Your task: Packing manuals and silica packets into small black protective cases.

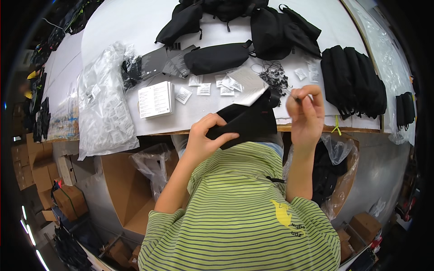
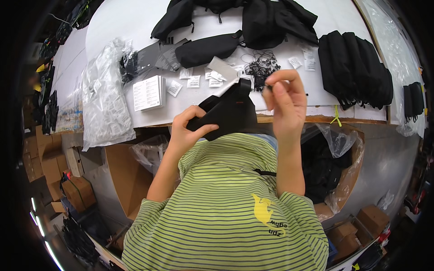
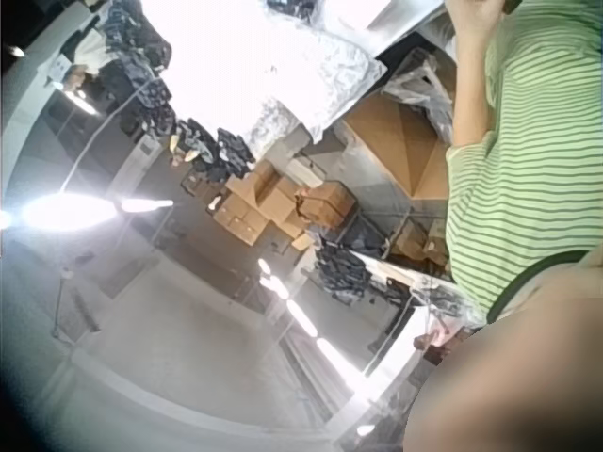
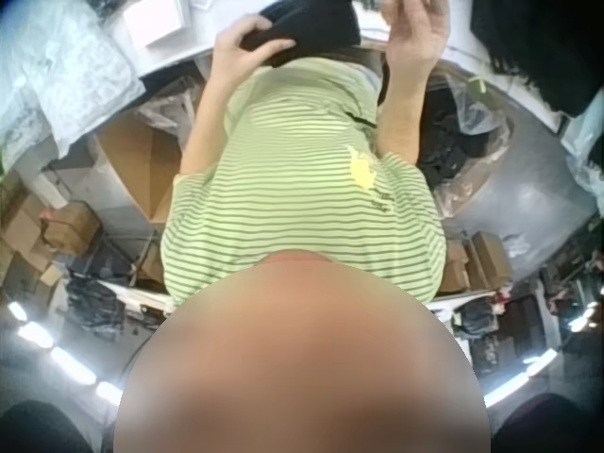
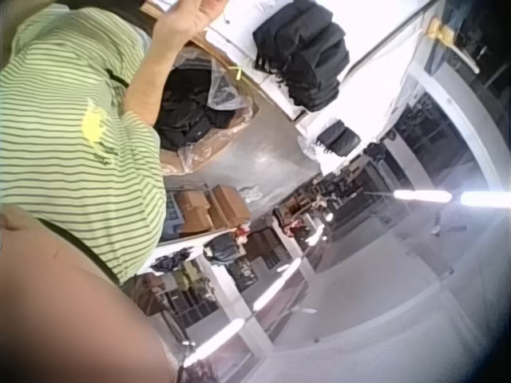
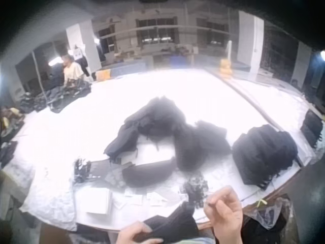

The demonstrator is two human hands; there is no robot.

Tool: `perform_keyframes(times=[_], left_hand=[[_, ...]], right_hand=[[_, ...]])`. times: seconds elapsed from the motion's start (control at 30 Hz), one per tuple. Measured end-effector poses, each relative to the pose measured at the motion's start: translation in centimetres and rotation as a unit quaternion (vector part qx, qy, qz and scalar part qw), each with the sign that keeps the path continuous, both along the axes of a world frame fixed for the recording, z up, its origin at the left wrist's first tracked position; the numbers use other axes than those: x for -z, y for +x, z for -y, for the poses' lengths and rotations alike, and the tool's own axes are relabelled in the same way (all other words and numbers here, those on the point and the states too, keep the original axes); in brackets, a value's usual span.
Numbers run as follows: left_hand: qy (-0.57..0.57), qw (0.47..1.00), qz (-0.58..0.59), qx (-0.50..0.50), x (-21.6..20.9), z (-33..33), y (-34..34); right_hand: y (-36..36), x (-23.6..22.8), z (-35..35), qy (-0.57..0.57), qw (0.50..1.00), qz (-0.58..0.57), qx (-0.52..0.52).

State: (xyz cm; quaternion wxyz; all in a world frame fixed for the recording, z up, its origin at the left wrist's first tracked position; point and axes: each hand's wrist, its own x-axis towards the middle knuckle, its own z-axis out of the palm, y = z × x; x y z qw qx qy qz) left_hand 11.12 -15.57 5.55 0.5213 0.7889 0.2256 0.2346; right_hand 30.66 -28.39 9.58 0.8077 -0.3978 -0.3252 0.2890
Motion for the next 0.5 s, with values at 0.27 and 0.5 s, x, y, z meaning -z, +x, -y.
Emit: perform_keyframes(times=[0.27,0.5], left_hand=[[-0.138,0.981,-0.005,0.136,-2.9,0.3,-2.2],[-0.518,0.803,-0.15,0.254,-3.0,2.1,-3.5]], right_hand=[[-0.8,3.1,0.7,-0.2,0.944,0.187,-0.184],[-2.9,4.6,1.1,-0.267,0.869,0.01,-0.417]])
